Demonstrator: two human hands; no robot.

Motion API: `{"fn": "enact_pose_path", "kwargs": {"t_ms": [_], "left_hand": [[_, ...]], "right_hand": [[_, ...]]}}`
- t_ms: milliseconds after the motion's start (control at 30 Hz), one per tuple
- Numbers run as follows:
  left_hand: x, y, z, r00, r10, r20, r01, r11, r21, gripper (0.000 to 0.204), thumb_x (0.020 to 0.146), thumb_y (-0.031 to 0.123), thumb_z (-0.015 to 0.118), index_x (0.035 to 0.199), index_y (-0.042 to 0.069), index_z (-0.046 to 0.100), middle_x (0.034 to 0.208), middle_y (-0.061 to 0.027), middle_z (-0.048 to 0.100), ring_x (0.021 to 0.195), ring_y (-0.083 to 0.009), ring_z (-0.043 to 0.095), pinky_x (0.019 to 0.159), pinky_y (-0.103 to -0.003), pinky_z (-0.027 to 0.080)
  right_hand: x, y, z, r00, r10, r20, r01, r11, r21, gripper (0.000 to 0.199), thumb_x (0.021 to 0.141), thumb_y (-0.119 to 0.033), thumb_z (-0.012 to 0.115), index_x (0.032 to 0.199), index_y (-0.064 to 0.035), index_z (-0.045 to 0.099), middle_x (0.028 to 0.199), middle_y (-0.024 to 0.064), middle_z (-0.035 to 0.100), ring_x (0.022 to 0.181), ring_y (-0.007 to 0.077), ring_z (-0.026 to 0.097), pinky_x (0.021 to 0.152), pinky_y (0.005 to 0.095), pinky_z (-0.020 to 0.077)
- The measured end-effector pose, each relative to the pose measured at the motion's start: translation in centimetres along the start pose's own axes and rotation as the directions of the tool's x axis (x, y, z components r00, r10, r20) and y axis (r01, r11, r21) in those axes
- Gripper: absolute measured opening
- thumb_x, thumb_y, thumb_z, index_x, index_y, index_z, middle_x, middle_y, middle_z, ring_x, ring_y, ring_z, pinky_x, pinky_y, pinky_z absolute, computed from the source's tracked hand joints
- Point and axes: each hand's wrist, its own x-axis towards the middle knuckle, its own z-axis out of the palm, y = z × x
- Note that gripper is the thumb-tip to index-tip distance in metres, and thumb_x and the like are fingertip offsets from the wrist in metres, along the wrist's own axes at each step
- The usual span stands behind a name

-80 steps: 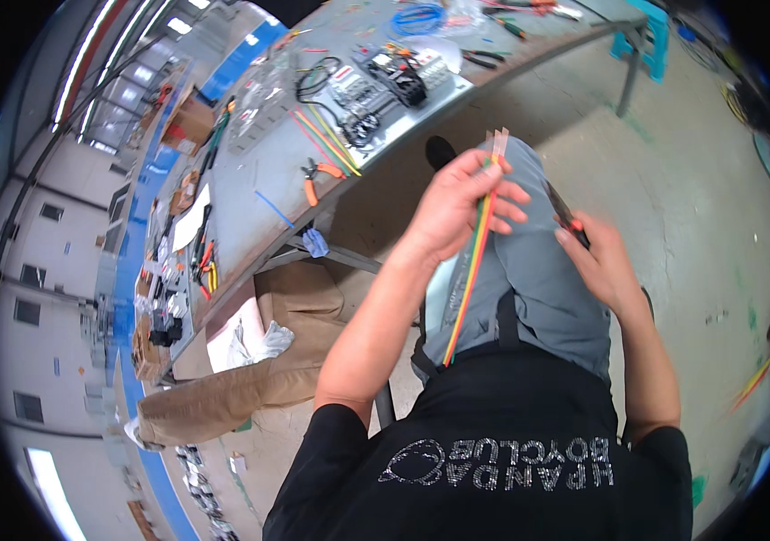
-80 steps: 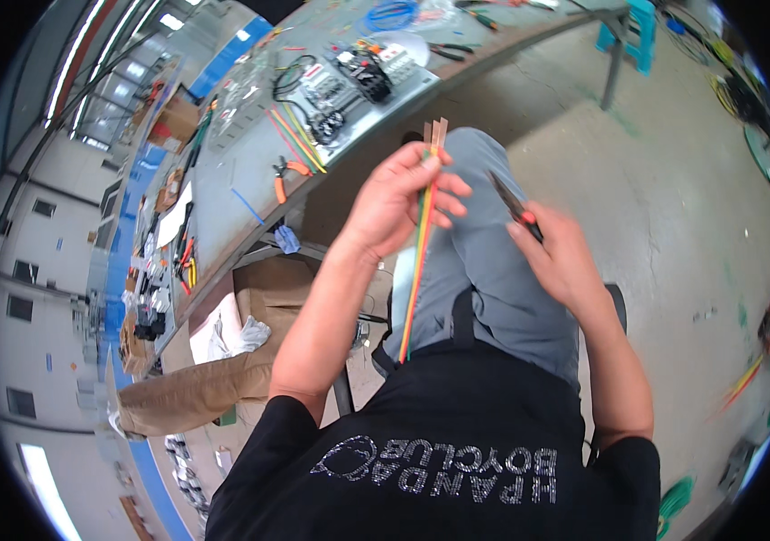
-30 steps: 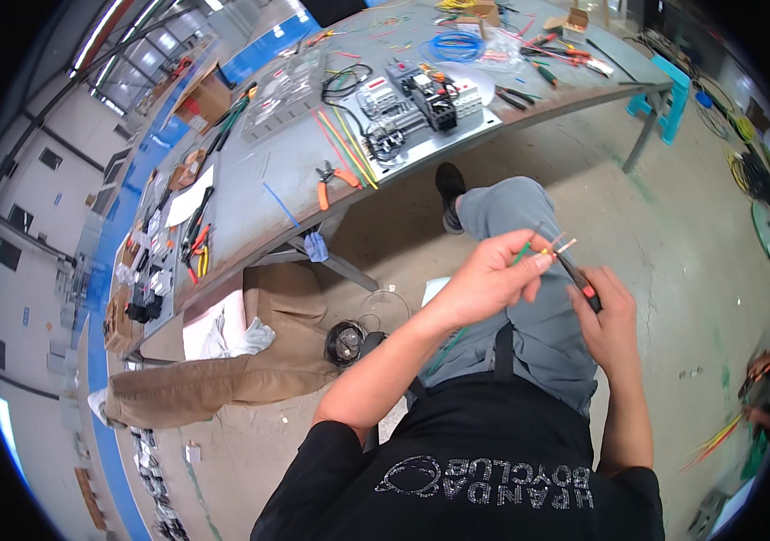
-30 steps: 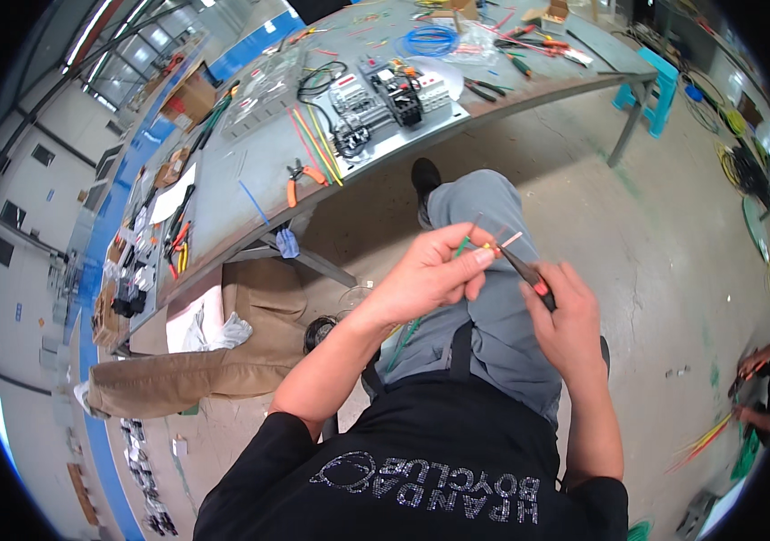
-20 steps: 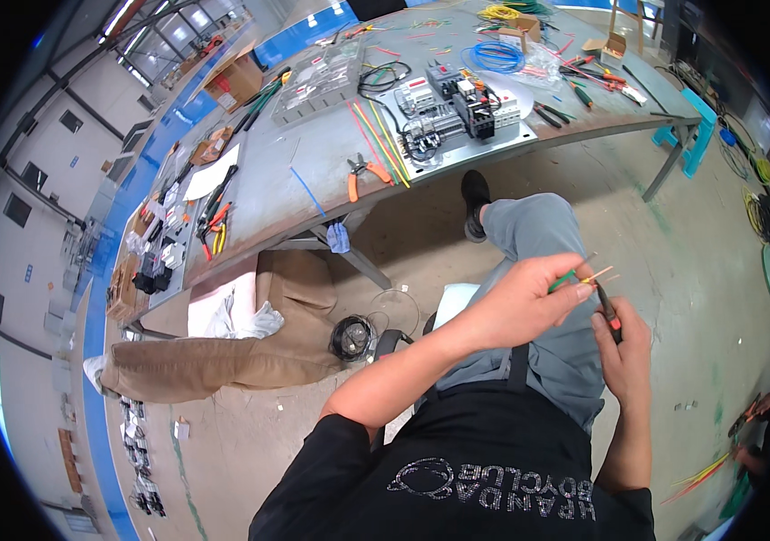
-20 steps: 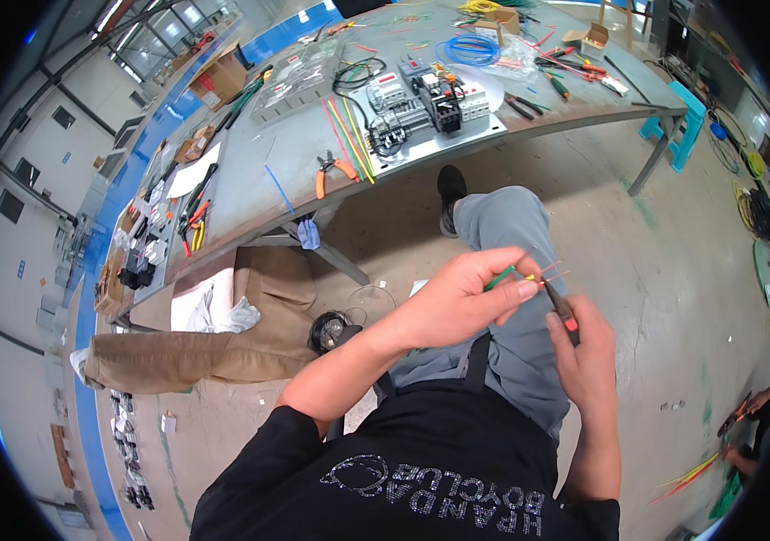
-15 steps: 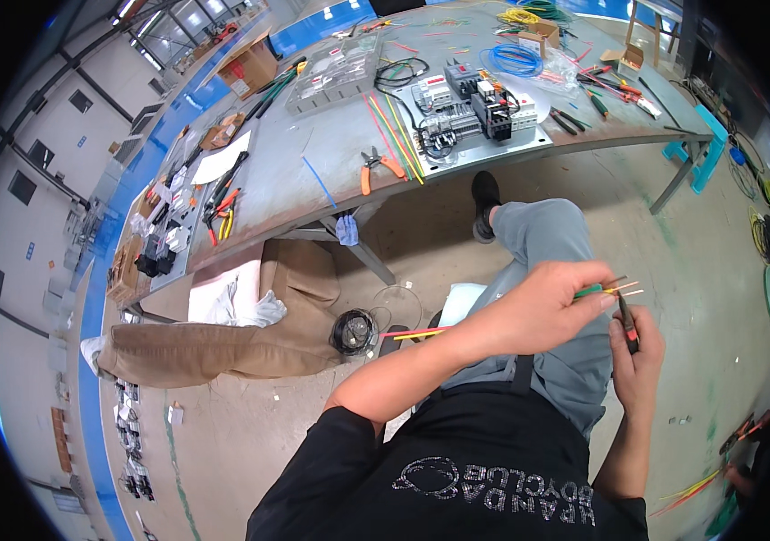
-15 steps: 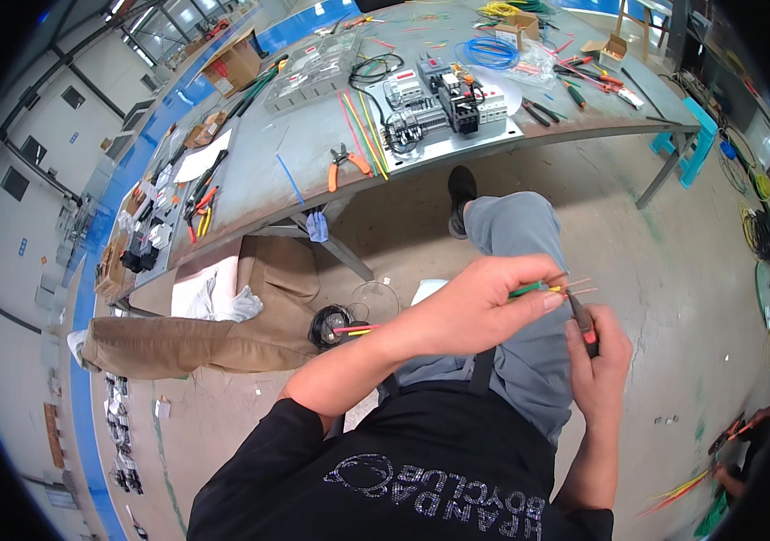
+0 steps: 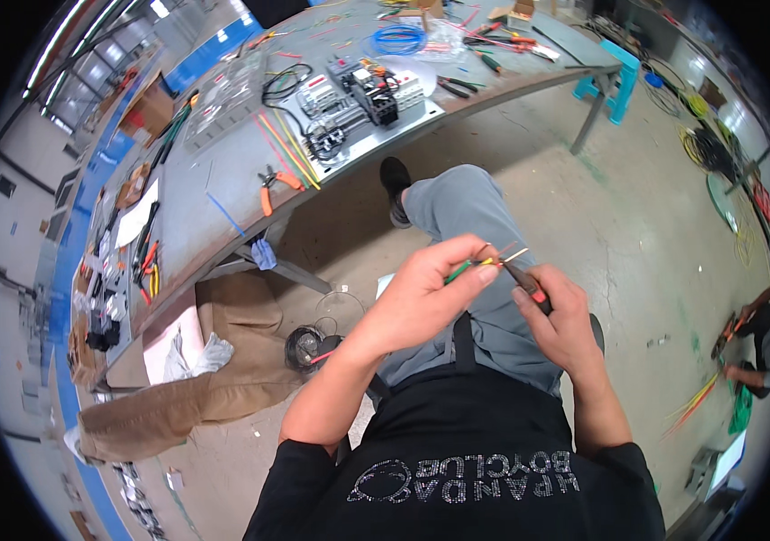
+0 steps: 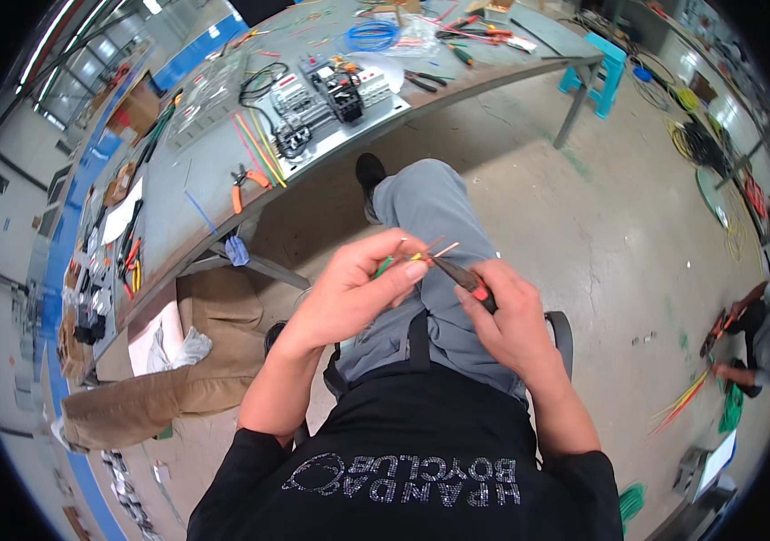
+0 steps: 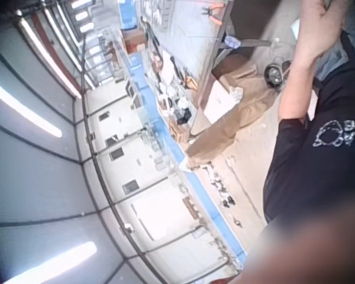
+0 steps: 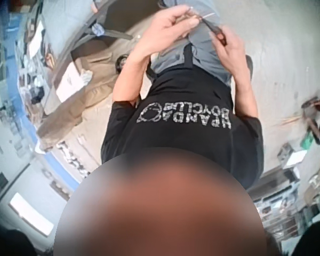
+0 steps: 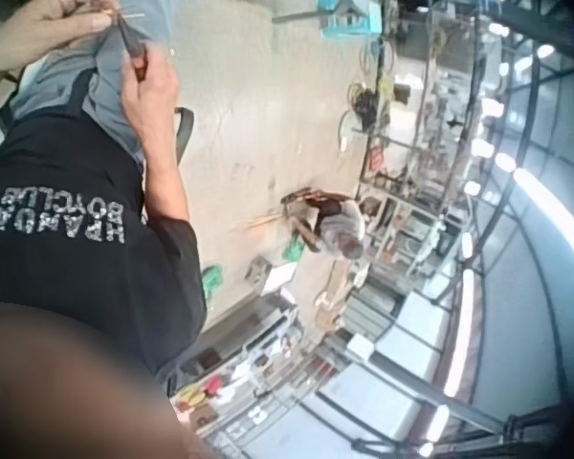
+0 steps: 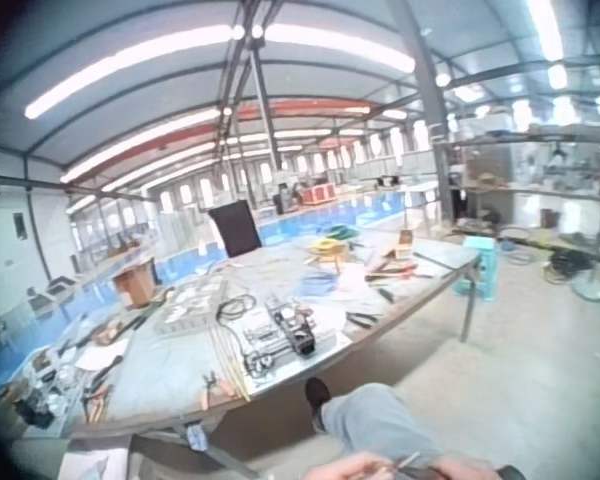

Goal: The person strips the insulation from several colored electrical wires using pliers and a knife. They hold the wires in one hand and use the tools in the other to remove the outer coating, then place the stripped wires on the workbench.

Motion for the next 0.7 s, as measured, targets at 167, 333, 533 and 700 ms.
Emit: {"fn": "enact_pose_path", "kwargs": {"t_ms": [167,333,533,700], "left_hand": [[0.1,-0.3,0.7,0.999,0.031,-0.025,-0.031,1.0,-0.002,0.015,0.107,0.012,0.063,0.116,0.001,0.067,0.082,0.0046,0.054,0.07,-0.003,0.046,0.06,-0.022,0.038],[0.0,-0.6,0.9,0.998,0.01,-0.057,-0.009,1.0,0.027,0.014,0.108,0.016,0.063,0.114,0.003,0.066,0.084,0.0058,0.058,0.073,-0.0028,0.048,0.064,-0.023,0.042],[0.1,-1.0,1.5,0.991,0.029,-0.127,-0.017,0.995,0.095,0.014,0.107,0.014,0.065,0.114,0.003,0.068,0.081,0.0069,0.055,0.071,-0.0019,0.047,0.063,-0.022,0.04],[-0.2,-1.0,1.9,0.99,0.024,-0.139,-0.005,0.99,0.138,0.015,0.105,0.013,0.068,0.116,0.002,0.068,0.082,0.0079,0.054,0.074,-0.0013,0.046,0.064,-0.021,0.039]], "right_hand": [[-0.3,0.1,-0.1,0.999,-0.027,-0.025,0.026,0.999,-0.023,0.021,0.091,-0.006,0.075,0.108,-0.0021,0.063,0.087,0.0139,0.061,0.075,0.034,0.062,0.068,0.0403,0.0504],[-0.3,0.1,0.2,0.998,-0.049,-0.035,0.047,0.998,-0.038,0.023,0.092,-0.006,0.075,0.11,-0.0029,0.062,0.089,0.0145,0.061,0.079,0.037,0.063,0.07,0.0434,0.051],[-0.6,0.4,0.4,0.998,-0.043,-0.045,0.041,0.998,-0.043,0.02,0.092,-0.008,0.074,0.107,-0.0045,0.06,0.088,0.0146,0.06,0.079,0.0393,0.062,0.069,0.0474,0.0494],[-1.3,1.1,0.3,1.0,-0.009,-0.01,0.01,0.998,0.066,0.02,0.093,-0.012,0.074,0.099,-0.0045,0.056,0.085,0.0163,0.059,0.076,0.0418,0.061,0.067,0.0486,0.0484]]}}
